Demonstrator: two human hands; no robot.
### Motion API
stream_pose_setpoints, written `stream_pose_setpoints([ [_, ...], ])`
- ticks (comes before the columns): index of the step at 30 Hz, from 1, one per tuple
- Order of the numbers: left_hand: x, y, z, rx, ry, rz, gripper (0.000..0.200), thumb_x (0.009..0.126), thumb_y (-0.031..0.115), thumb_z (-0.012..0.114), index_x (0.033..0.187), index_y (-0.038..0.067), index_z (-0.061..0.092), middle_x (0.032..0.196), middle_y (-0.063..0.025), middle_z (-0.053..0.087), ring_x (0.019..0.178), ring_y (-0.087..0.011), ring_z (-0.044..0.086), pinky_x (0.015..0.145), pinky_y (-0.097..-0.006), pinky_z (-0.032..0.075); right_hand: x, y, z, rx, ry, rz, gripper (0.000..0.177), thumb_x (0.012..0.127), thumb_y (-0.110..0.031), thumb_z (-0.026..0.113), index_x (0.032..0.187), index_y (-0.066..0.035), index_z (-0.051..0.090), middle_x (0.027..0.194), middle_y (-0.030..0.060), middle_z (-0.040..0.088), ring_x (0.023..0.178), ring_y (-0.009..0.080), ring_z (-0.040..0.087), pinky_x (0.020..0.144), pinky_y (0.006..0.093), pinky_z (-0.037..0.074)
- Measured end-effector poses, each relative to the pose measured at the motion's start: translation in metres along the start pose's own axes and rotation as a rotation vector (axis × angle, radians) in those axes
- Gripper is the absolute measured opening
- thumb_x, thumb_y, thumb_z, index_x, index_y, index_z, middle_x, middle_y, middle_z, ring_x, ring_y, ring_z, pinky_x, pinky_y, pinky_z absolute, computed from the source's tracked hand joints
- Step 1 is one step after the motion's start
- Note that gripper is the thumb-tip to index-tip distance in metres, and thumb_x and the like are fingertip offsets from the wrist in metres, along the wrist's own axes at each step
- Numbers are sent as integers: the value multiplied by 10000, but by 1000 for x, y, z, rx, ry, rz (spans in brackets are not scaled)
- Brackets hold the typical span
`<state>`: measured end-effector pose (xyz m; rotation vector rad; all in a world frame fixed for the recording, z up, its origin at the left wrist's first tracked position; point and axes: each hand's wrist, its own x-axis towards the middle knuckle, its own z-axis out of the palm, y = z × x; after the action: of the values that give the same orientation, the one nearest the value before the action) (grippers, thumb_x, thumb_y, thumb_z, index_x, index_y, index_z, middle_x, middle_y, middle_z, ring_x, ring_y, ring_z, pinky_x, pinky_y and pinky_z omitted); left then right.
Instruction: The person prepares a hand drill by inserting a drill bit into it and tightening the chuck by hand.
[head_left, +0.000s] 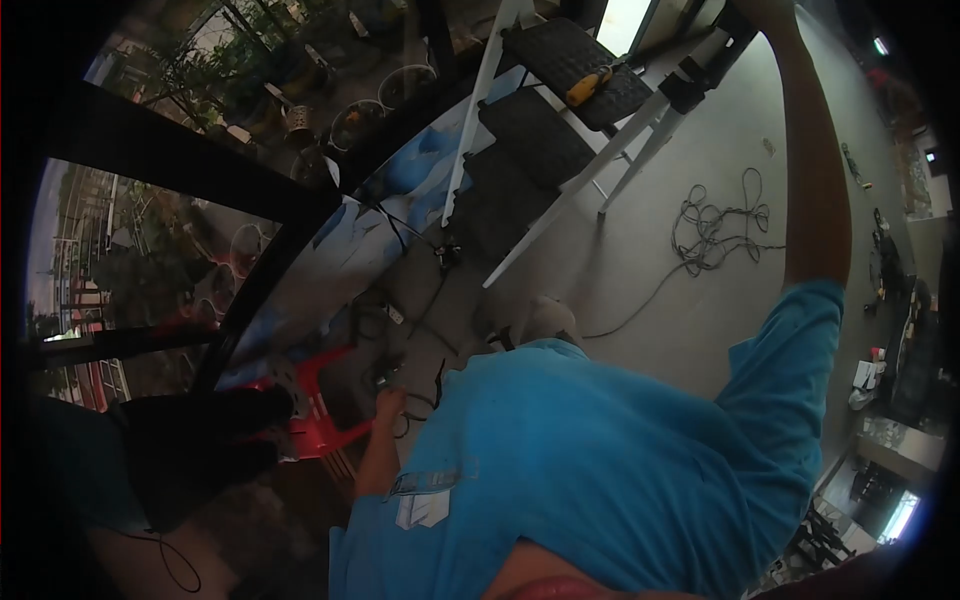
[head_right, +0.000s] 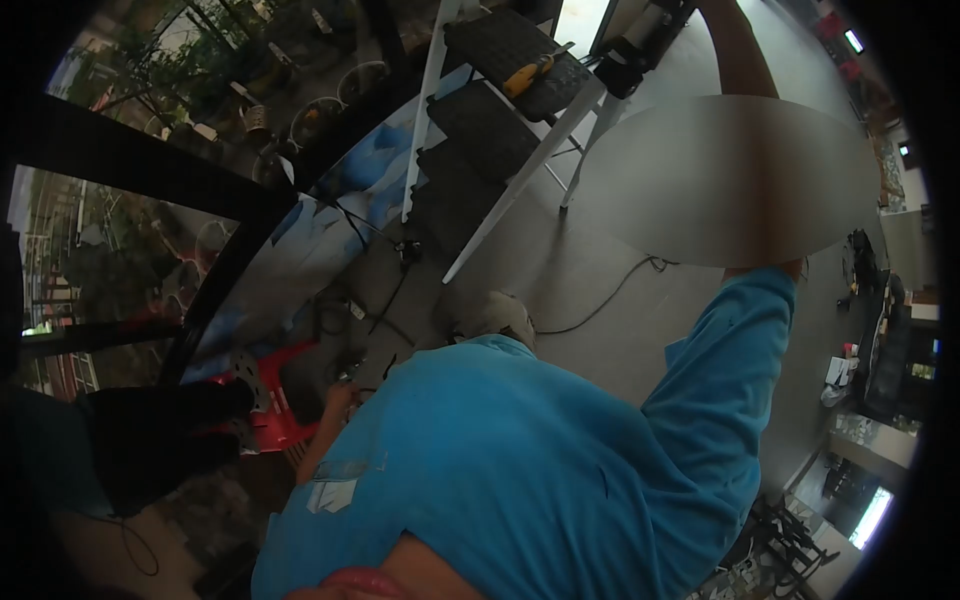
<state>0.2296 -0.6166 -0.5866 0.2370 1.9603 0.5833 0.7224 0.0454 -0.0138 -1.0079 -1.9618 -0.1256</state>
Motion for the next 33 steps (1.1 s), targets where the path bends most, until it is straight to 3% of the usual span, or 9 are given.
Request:
stream_pose_setpoints([
  [4, 7, -39, -53, 396, -32, 78, 225, 820, 230, 635, 853, 8, 634, 643, -51, 574, 536, -138, 541, 478, -286, 414, 32, 0, 16, -235, -30, -107, 393, 697, -135, 639, 1049, 28, 571, 901, 189, 618, 843, 291, 606, 777, 414, 466],
  [6, -11, -17, -54, -32, 26, -206, 174, 823, 180, 629, 886, 18, 631, 660, -49, 580, 543, -133, 545, 482, -275, 421, 25, -20, 10, 64, -137, 120, 460, 672, -146, 654, 1072, 56, 550, 887, 221, 618, 849, 315, 608, 788, 441, 462],
  [10, 6, 33, -38, -220, -73, -97, 180, 812, 141, 646, 921, 1, 619, 696, -55, 596, 568, -134, 559, 487, -274, 434, 42, 63, 65, -613, 133, 2, 661, 665, -224, 690, 1180, 97, 428, 1013, 271, 576, 911, 413, 575, 818, 507, 444],
  [12, 30, 95, -26, -113, -23, -57, 209, 800, 150, 665, 932, -6, 618, 703, -60, 600, 579, -143, 567, 495, -279, 444, 29, 46, 52, -1077, 19, -134, 482, 852, -416, 587, 1233, -126, 540, 1188, 104, 585, 1050, 273, 585, 909, 397, 456],
  [18, 160, 389, -36, -80, 224, 569, 304, 803, 283, 645, 752, -14, 609, 645, -49, 591, 553, -136, 530, 527, -299, 425, 36, 94, 47, -1064, 27, -11, 700, 781, -619, 540, 1293, -144, 487, 1225, 126, 570, 1095, 339, 561, 935, 446, 432],
  [24, 249, 536, -5, -43, 633, 274, 910, 677, 545, 711, 1299, -41, 398, 1302, -301, 424, 1171, -418, 474, 948, -434, 423, 43, 129, 27, -1129, -71, 101, 740, 771, -640, 540, 1336, -170, 450, 1254, 148, 547, 1133, 350, 536, 955, 459, 414],
  [28, 287, 491, 17, -39, 377, 622, 392, 803, 333, 594, 785, -58, 618, 767, -232, 632, 834, -397, 620, 770, -466, 473, 40, 101, 33, -1096, -121, 30, 691, 825, -464, 570, 1384, -113, 363, 1291, 175, 507, 1188, 368, 481, 980, 437, 392],
  [30, 348, 368, 44, 945, 185, 1066, 323, 827, 249, 563, 847, -69, 613, 822, -229, 623, 768, -357, 602, 685, -433, 458, 26, 37, 56, -895, 21, 76, 699, 717, -357, 676, 1246, 16, 410, 1123, 237, 539, 1023, 410, 535, 876, 487, 426],
  [33, 171, 166, 63, 1324, -790, 140, 412, 788, 286, 636, 1078, -7, 628, 1079, -198, 626, 924, -326, 620, 776, -447, 487, 22, 29, 61, -799, 92, 78, 730, 666, -347, 737, 1175, 80, 435, 1016, 266, 558, 925, 428, 566, 811, 510, 448],
])
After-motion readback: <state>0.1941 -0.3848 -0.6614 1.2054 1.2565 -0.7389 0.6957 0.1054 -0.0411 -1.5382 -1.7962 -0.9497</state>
